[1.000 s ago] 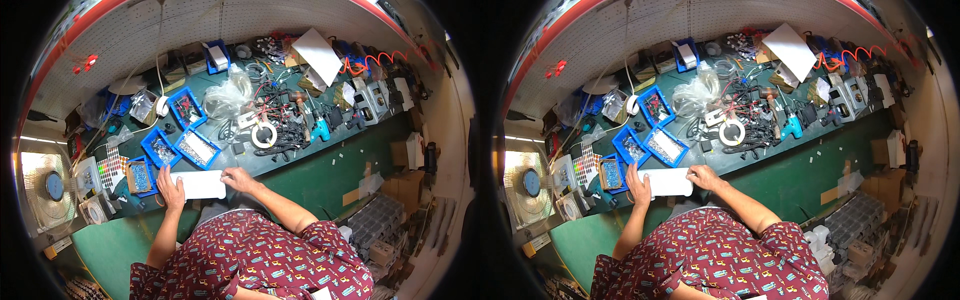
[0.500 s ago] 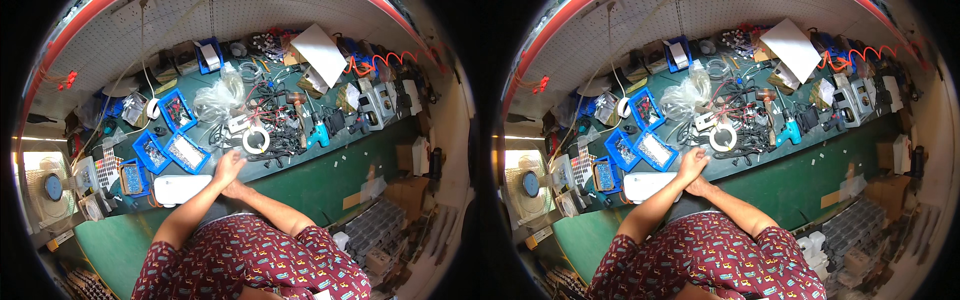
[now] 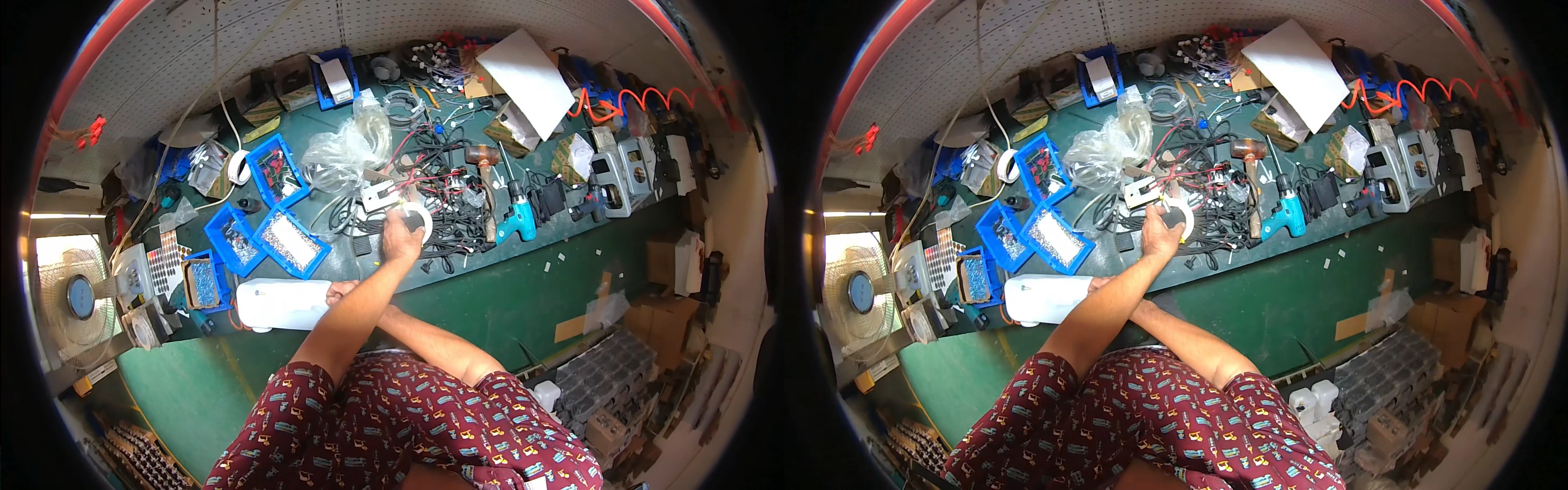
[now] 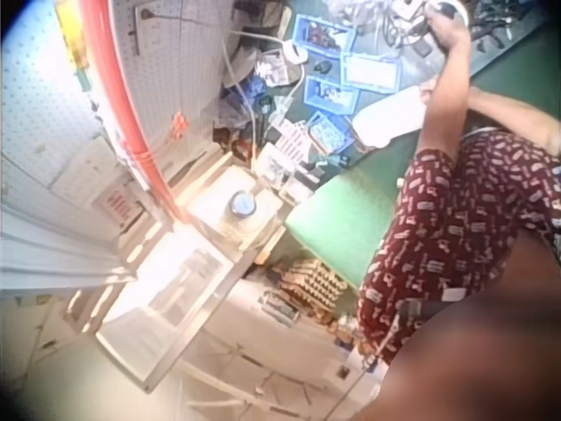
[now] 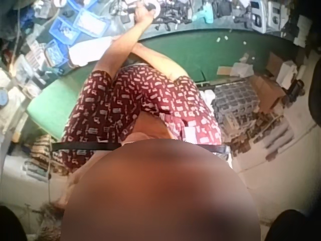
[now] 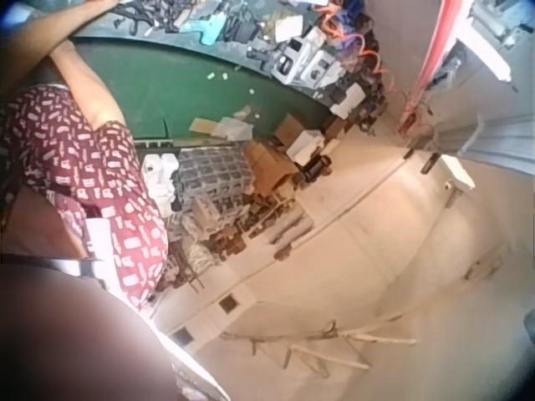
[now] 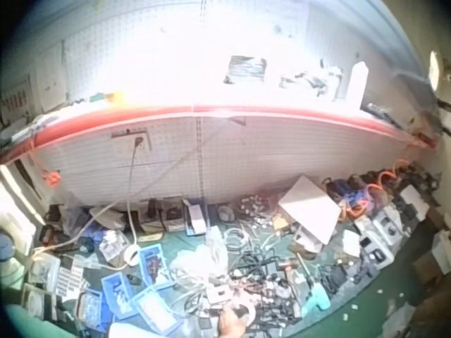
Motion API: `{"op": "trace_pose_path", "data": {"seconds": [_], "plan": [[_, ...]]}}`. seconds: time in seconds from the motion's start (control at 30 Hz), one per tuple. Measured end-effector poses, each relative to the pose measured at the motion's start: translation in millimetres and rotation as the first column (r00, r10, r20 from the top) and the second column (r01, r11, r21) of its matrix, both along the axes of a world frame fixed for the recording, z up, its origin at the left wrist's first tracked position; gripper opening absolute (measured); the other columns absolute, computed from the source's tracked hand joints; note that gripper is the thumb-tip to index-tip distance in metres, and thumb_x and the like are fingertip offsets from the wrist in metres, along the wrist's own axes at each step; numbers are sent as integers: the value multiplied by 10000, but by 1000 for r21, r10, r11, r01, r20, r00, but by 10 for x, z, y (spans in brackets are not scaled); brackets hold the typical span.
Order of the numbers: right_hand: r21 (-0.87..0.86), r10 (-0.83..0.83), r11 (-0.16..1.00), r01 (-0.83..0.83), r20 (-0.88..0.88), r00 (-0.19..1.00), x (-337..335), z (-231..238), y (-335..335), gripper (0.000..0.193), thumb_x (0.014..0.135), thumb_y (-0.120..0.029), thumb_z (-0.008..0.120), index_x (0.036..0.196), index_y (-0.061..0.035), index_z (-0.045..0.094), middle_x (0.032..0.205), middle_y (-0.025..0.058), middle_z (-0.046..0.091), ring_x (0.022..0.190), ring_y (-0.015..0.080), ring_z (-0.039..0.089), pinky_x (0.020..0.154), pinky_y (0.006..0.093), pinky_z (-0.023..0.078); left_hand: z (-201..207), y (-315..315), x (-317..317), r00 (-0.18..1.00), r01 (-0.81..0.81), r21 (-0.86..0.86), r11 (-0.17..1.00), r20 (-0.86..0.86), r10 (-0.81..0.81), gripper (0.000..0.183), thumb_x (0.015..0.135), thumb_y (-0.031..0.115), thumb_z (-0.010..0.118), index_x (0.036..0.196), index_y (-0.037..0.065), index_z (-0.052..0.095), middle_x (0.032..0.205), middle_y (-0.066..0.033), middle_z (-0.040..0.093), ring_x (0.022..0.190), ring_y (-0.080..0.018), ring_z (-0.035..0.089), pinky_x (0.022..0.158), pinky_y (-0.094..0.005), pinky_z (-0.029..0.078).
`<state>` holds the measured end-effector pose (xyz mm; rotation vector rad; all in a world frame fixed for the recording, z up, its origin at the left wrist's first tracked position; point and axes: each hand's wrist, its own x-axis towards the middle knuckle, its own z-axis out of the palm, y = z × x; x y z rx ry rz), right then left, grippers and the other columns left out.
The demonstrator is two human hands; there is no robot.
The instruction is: The person is assembling a white plastic device, likely an electronic component. They use a screwdriver to attach a black component to the white casing, then use scissors to cut a piece of tape and secure the component. The person also handles a roll of tape and a plastic bag containing small parts.
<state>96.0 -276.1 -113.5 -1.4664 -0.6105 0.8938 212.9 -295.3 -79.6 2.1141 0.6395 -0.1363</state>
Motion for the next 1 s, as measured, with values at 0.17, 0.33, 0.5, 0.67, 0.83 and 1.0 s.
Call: {"op": "trace_pose_path", "data": {"seconds": [0.17,0.33,0.5,0.67,0.83,1.0], "plan": [[93,117,988,-120,37,992,25,-221,16,136,1004,-197,602,1072,-83,575,996,3,601,953,120,573,866,310,474,336,342,-266,983,-122,-853,507,-32,183,523,912,10,695,1308,62,357,1159,-89,650,1072,-192,649,891,-351,564],[6,-78,997,78,103,992,-39,162,99,249,952,-143,639,1180,-53,602,1061,62,639,1036,179,617,919,351,500,988,1219,-1157,986,-64,-964,257,-22,163,666,956,40,674,1505,62,298,1342,-95,584,1211,-193,590,1002,-360,523],[-64,-69,996,64,-74,995,233,545,-131,251,923,-67,659,1162,5,674,981,115,737,887,191,685,832,340,548,1159,1613,-1960,951,-148,-962,228,-76,299,612,942,9,672,1468,51,363,1310,-106,601,1152,-174,625,989,-328,535],[-167,-55,985,32,-135,989,317,1248,48,382,935,-255,720,1184,33,685,1058,84,717,962,146,656,855,312,530,1074,1750,-2309,914,-160,-964,213,-63,400,551,914,-7,694,1399,61,443,1267,-84,622,1123,-164,643,985,-330,541],[-245,57,966,-83,-111,992,369,1522,292,549,810,-289,842,1214,42,673,1029,88,719,952,146,656,879,325,539,712,2017,-2444,937,-176,-767,617,62,343,663,868,-32,708,1460,51,422,1280,-111,623,1161,-184,613,950,-320,537],[-316,40,949,19,180,983,559,876,391,577,731,-250,885,1184,45,684,942,135,729,855,196,677,779,351,546,1090,2685,-2274,953,161,348,924,190,-238,417,839,58,698,1251,99,655,1342,-136,597,1247,-357,522,1127,-506,349]]}}
